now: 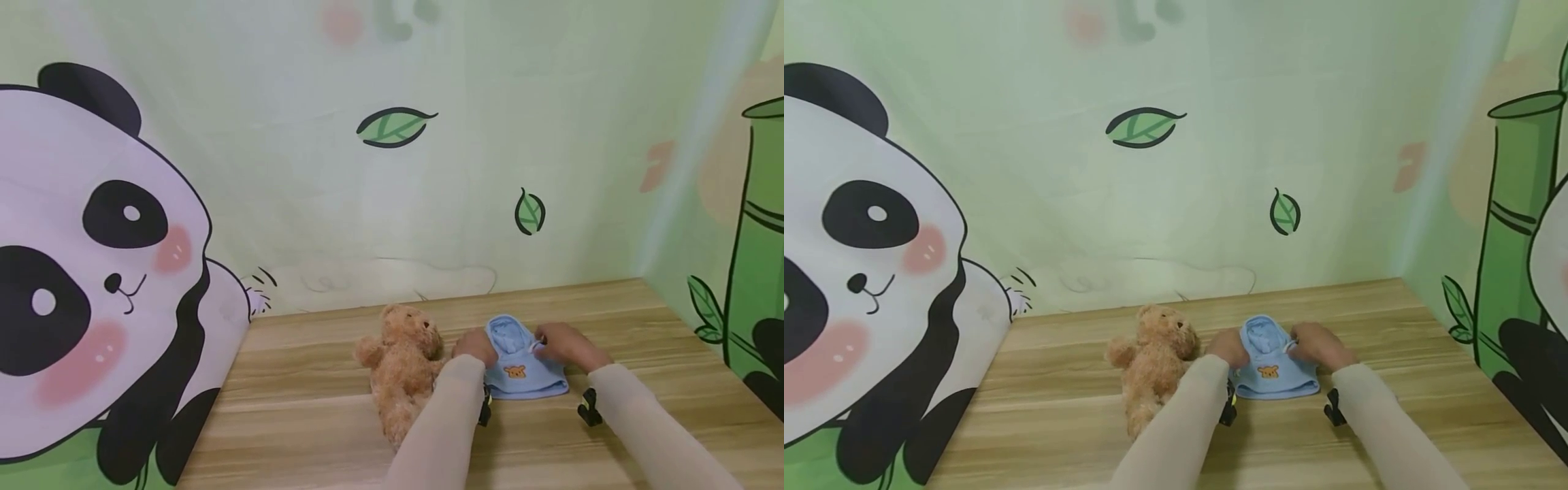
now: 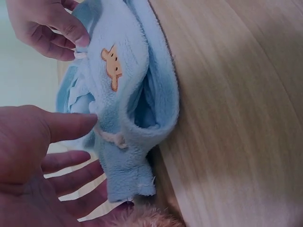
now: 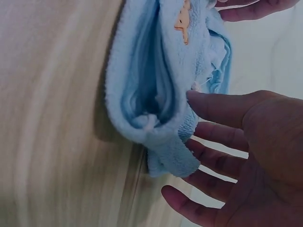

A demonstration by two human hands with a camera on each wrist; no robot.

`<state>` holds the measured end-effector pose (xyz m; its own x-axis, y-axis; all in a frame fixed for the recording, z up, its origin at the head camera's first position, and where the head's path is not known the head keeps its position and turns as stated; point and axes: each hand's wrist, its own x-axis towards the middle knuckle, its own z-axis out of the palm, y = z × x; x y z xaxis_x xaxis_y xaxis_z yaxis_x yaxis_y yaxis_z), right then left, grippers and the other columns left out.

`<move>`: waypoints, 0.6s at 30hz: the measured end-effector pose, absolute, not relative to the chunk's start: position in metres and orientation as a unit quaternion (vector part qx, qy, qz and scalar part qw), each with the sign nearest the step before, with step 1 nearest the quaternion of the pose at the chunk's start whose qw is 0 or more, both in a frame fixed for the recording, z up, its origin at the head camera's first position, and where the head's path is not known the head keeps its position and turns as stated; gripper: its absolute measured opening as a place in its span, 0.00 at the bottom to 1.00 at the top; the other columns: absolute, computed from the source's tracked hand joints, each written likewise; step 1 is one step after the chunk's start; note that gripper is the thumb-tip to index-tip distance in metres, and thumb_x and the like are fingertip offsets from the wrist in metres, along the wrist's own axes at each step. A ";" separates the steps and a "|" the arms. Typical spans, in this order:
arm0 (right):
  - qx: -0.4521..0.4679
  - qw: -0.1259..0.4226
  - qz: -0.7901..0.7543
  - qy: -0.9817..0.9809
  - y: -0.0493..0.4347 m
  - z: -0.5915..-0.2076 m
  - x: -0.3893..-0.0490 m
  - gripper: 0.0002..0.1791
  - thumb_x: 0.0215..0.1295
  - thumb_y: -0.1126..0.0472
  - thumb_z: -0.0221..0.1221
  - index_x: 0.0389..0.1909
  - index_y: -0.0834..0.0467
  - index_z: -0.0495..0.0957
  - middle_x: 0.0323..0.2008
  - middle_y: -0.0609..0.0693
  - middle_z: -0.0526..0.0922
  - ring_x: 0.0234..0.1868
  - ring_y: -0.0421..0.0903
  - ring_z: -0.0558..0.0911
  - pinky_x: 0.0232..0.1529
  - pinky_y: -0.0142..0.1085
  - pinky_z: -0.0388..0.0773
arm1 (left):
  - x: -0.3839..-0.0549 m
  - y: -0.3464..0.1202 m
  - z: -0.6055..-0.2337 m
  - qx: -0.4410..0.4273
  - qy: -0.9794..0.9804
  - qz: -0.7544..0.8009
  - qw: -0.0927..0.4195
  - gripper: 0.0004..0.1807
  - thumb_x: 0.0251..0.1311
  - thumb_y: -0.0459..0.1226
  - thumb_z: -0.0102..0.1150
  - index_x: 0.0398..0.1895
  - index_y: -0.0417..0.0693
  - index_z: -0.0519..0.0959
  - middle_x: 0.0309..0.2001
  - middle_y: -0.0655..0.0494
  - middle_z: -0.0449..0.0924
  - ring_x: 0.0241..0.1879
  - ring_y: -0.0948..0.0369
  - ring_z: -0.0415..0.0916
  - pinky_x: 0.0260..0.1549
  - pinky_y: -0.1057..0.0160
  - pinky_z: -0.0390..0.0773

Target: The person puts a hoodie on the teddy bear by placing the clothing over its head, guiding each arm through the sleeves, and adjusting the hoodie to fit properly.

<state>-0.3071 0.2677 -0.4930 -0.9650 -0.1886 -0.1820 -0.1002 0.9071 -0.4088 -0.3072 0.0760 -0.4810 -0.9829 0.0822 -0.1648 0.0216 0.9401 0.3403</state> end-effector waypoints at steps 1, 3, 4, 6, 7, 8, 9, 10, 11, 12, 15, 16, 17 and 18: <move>-0.073 0.108 -0.200 0.971 0.267 -0.494 -0.307 0.20 0.62 0.62 0.63 0.51 0.70 0.76 0.44 0.66 0.81 0.42 0.56 0.81 0.43 0.49 0.80 | -0.307 0.076 -0.481 0.020 0.980 0.174 0.089 0.12 0.57 0.38 0.64 0.44 0.46 0.84 0.46 0.52 0.85 0.43 0.54 0.81 0.38 0.56 0.81; -0.074 0.100 -0.198 0.972 0.268 -0.496 -0.307 0.17 0.62 0.63 0.63 0.48 0.70 0.76 0.42 0.64 0.81 0.39 0.54 0.80 0.41 0.48 0.80 | -0.307 0.077 -0.483 0.011 0.980 0.177 0.087 0.14 0.57 0.39 0.64 0.46 0.46 0.84 0.48 0.51 0.85 0.46 0.52 0.81 0.39 0.54 0.81; -0.074 0.097 -0.198 0.973 0.268 -0.497 -0.306 0.16 0.62 0.63 0.62 0.47 0.69 0.77 0.41 0.63 0.81 0.39 0.53 0.80 0.40 0.47 0.80 | -0.308 0.078 -0.484 0.007 0.980 0.179 0.088 0.14 0.58 0.39 0.63 0.47 0.46 0.83 0.48 0.50 0.85 0.47 0.51 0.81 0.40 0.52 0.81; -0.078 0.085 -0.195 0.974 0.267 -0.498 -0.305 0.13 0.62 0.64 0.62 0.44 0.68 0.77 0.38 0.61 0.81 0.36 0.52 0.79 0.38 0.45 0.79 | -0.309 0.079 -0.488 0.000 0.979 0.181 0.089 0.15 0.59 0.39 0.63 0.49 0.46 0.83 0.49 0.49 0.84 0.49 0.51 0.80 0.41 0.51 0.80; -0.081 0.081 -0.196 0.974 0.267 -0.499 -0.305 0.12 0.62 0.64 0.62 0.43 0.68 0.77 0.37 0.60 0.81 0.35 0.51 0.79 0.36 0.44 0.78 | -0.311 0.080 -0.490 -0.004 0.979 0.183 0.091 0.15 0.59 0.39 0.62 0.50 0.47 0.83 0.50 0.49 0.84 0.49 0.51 0.79 0.42 0.50 0.80; -0.084 0.077 -0.198 0.974 0.267 -0.500 -0.305 0.11 0.62 0.65 0.62 0.41 0.67 0.77 0.35 0.59 0.81 0.34 0.51 0.78 0.35 0.43 0.77 | -0.312 0.080 -0.491 -0.004 0.979 0.184 0.091 0.15 0.60 0.39 0.62 0.50 0.47 0.83 0.50 0.49 0.84 0.49 0.50 0.79 0.42 0.49 0.79; -0.086 0.073 -0.200 0.973 0.267 -0.500 -0.305 0.09 0.62 0.65 0.62 0.40 0.67 0.77 0.34 0.58 0.80 0.33 0.50 0.77 0.33 0.42 0.76 | -0.317 0.081 -0.502 -0.002 0.980 0.184 0.076 0.15 0.59 0.39 0.61 0.49 0.47 0.83 0.49 0.49 0.84 0.48 0.50 0.79 0.41 0.49 0.79; -0.088 0.070 -0.202 0.973 0.267 -0.501 -0.305 0.08 0.62 0.65 0.61 0.38 0.66 0.76 0.33 0.57 0.80 0.32 0.49 0.76 0.32 0.41 0.75 | -0.318 0.082 -0.504 -0.003 0.980 0.187 0.073 0.14 0.59 0.38 0.62 0.49 0.47 0.83 0.48 0.49 0.84 0.47 0.50 0.79 0.40 0.49 0.79; -0.087 0.070 -0.205 0.972 0.268 -0.501 -0.305 0.07 0.63 0.65 0.61 0.37 0.65 0.76 0.32 0.56 0.79 0.31 0.49 0.76 0.31 0.40 0.74 | -0.319 0.082 -0.505 -0.003 0.979 0.188 0.072 0.14 0.59 0.38 0.62 0.48 0.47 0.83 0.48 0.49 0.84 0.47 0.50 0.79 0.40 0.49 0.79; -0.084 0.071 -0.209 0.972 0.268 -0.502 -0.305 0.06 0.63 0.66 0.61 0.36 0.64 0.76 0.31 0.55 0.79 0.31 0.48 0.75 0.30 0.39 0.74 | -0.319 0.082 -0.506 -0.003 0.979 0.191 0.070 0.14 0.59 0.38 0.62 0.48 0.47 0.83 0.47 0.49 0.84 0.46 0.50 0.80 0.39 0.49 0.79; -0.082 0.073 -0.218 0.970 0.269 -0.502 -0.305 0.04 0.64 0.66 0.59 0.35 0.63 0.74 0.31 0.54 0.77 0.31 0.48 0.74 0.30 0.38 0.72 | -0.315 0.081 -0.503 0.004 0.980 0.191 0.058 0.12 0.58 0.38 0.62 0.45 0.46 0.84 0.45 0.50 0.85 0.44 0.51 0.81 0.37 0.51 0.80; -0.081 0.072 -0.221 0.969 0.270 -0.502 -0.305 0.04 0.65 0.66 0.59 0.35 0.62 0.74 0.31 0.54 0.77 0.31 0.48 0.74 0.30 0.37 0.72 | -0.310 0.080 -0.491 0.005 0.979 0.194 0.071 0.12 0.59 0.37 0.62 0.45 0.45 0.84 0.46 0.50 0.85 0.44 0.53 0.82 0.38 0.53 0.81; -0.080 0.072 -0.223 0.969 0.271 -0.502 -0.305 0.04 0.65 0.66 0.59 0.36 0.62 0.74 0.31 0.54 0.77 0.31 0.48 0.74 0.30 0.37 0.72 | -0.308 0.079 -0.489 0.011 0.978 0.195 0.067 0.11 0.59 0.37 0.62 0.44 0.45 0.84 0.45 0.50 0.85 0.43 0.53 0.82 0.37 0.54 0.81; -0.082 0.069 -0.224 0.969 0.271 -0.502 -0.305 0.04 0.65 0.66 0.59 0.35 0.62 0.73 0.31 0.55 0.77 0.31 0.48 0.74 0.30 0.37 0.72 | -0.308 0.078 -0.488 0.017 0.978 0.197 0.063 0.10 0.59 0.37 0.62 0.43 0.45 0.84 0.44 0.50 0.86 0.42 0.54 0.83 0.36 0.56 0.81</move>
<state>-0.3055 0.2715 -0.5016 -0.9770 -0.1896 -0.0972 -0.1276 0.8861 -0.4456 -0.3076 0.0783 -0.4880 -0.9915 0.0573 -0.1167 0.0076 0.9218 0.3877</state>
